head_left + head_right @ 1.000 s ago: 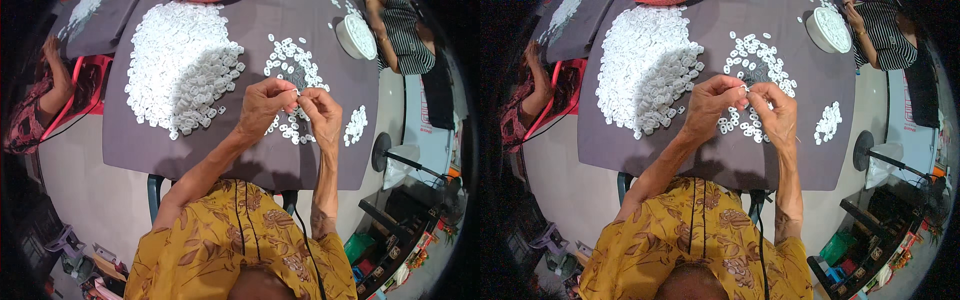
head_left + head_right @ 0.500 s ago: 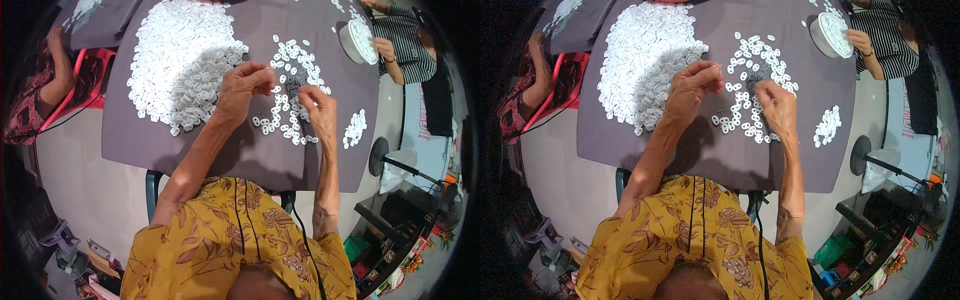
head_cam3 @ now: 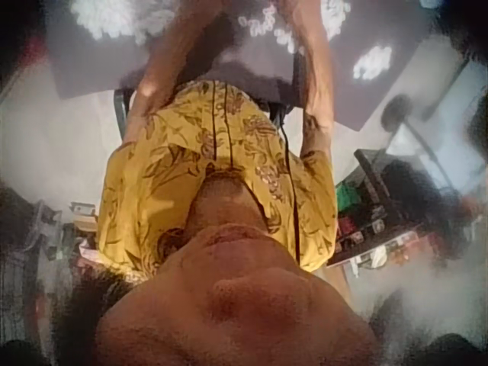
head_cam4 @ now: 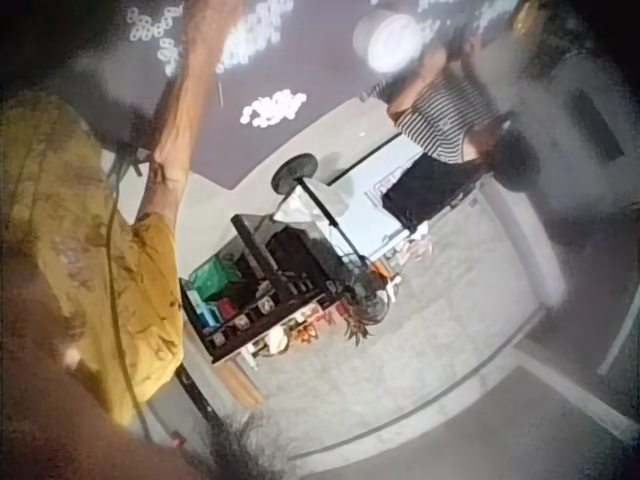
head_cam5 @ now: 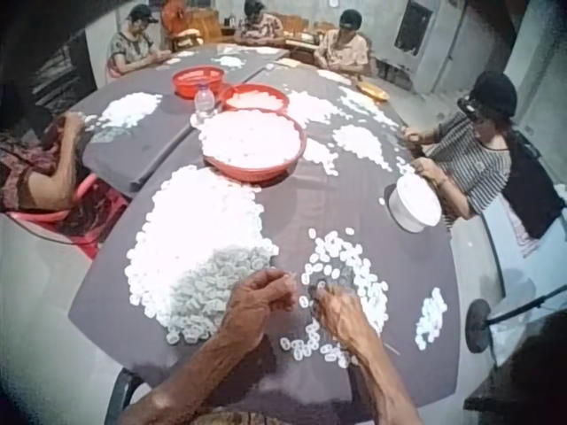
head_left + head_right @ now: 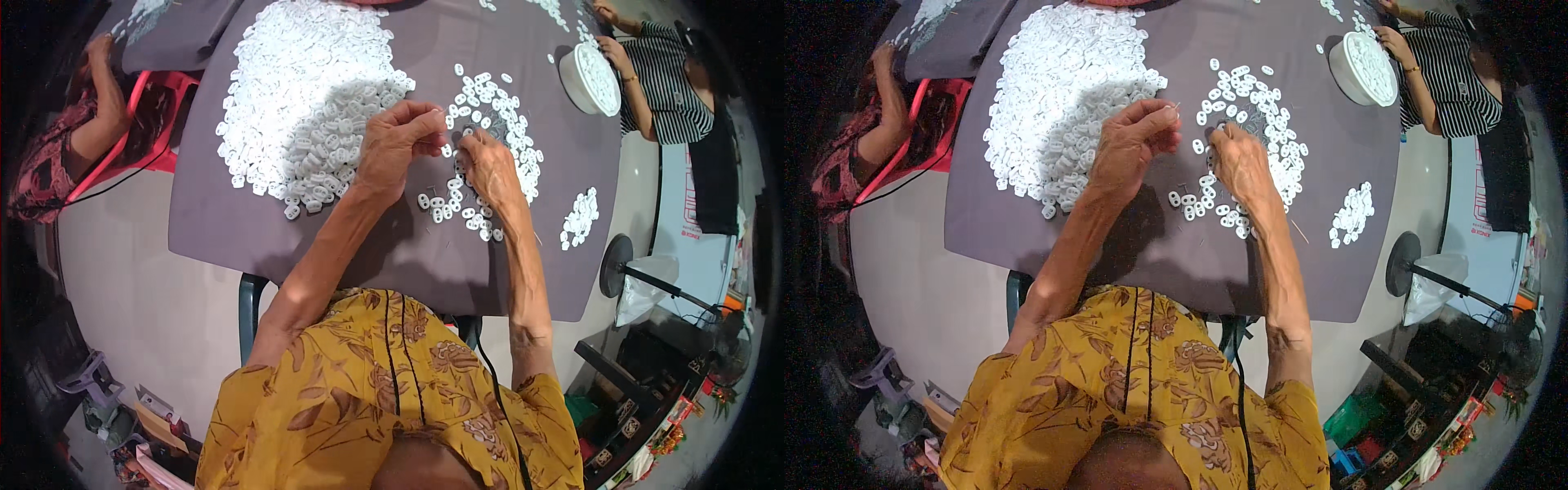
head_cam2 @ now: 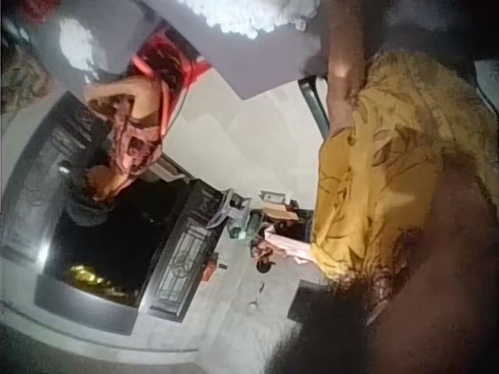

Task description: The recorder is manually assembling small grey components into white plastic clips at a workshop table.

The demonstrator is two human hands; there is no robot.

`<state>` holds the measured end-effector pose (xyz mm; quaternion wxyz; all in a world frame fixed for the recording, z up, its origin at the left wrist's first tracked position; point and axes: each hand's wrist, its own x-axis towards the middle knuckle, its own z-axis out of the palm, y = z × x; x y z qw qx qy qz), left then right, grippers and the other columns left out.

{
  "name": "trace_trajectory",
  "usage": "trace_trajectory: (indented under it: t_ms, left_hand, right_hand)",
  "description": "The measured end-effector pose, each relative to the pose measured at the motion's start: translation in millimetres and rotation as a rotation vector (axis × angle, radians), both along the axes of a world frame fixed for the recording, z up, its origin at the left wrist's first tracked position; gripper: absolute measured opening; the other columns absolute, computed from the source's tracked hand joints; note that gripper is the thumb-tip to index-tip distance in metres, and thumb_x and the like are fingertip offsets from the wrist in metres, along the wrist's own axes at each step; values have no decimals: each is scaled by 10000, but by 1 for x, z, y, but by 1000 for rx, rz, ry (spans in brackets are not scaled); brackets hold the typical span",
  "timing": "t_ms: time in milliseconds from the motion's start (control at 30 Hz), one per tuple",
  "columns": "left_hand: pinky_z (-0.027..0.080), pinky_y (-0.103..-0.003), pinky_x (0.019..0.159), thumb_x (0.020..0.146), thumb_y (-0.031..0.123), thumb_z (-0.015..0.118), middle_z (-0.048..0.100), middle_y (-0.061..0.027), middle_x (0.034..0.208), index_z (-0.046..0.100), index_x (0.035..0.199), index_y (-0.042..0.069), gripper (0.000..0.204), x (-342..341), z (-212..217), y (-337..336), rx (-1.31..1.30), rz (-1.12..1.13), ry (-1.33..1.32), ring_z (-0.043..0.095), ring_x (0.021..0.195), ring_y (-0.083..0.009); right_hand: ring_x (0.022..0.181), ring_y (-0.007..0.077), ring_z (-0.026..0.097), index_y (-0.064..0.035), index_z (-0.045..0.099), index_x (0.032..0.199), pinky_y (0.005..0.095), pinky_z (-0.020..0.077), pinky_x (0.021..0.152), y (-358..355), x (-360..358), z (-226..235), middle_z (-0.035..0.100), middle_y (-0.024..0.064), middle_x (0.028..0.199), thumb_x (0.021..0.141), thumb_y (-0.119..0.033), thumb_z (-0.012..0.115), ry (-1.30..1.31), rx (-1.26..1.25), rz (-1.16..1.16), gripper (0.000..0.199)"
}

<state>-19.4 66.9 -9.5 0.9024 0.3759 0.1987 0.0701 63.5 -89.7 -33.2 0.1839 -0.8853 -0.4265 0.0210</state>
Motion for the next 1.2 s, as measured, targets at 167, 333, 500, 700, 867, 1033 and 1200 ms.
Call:
trace_trajectory:
  t_ms: [167,333,500,700,867,1033,1200]
  left_hand:
    - [463,-210,567,777,149,634,590,-9,710,598,851,27,148,1,1,-7,-3,-25,-26,558,602,-77]
    - [453,-203,564,777,126,620,580,-10,700,604,841,20,125,-1,10,-18,7,-73,-47,541,598,-67]
    - [432,-198,564,790,121,597,557,-8,683,604,849,-7,141,-4,31,-33,61,-158,-85,510,605,-57]
    - [428,-195,569,789,109,592,599,-35,734,605,850,-10,134,-6,37,-35,53,-161,-142,512,624,-55]
    - [424,-193,575,784,101,597,612,-46,755,602,849,-13,131,-3,37,-37,93,-166,-193,517,630,-59]
    - [419,-192,571,785,103,598,604,-43,745,600,854,-11,133,-2,38,-39,108,-170,-178,510,621,-59]
    - [418,-193,567,790,110,597,574,-23,702,601,858,-7,135,-3,34,-38,39,-201,-168,508,611,-64]
  right_hand:
    - [605,217,560,2,549,805,324,432,545,-8,-7,6,543,92,665,743,-35,565,173,180,-92,74]
    - [641,156,576,16,570,945,258,466,606,-19,1,37,584,80,698,793,-10,555,1066,973,-435,155]
    - [687,214,584,45,545,1007,306,489,639,-25,-4,56,592,126,774,810,2,531,1291,1222,-296,203]
    - [731,195,578,47,547,1027,299,484,676,-21,-16,68,595,118,823,806,8,530,1262,1197,-246,224]
    - [742,128,563,45,559,1036,269,467,704,-17,-25,86,593,66,836,798,10,540,1101,1103,-299,242]
    - [741,90,543,41,572,1037,234,442,736,-19,-25,88,582,37,837,784,12,570,889,955,-284,255]
    - [747,83,534,40,579,1035,222,432,723,-21,-28,90,586,40,841,779,5,588,887,852,-245,259]
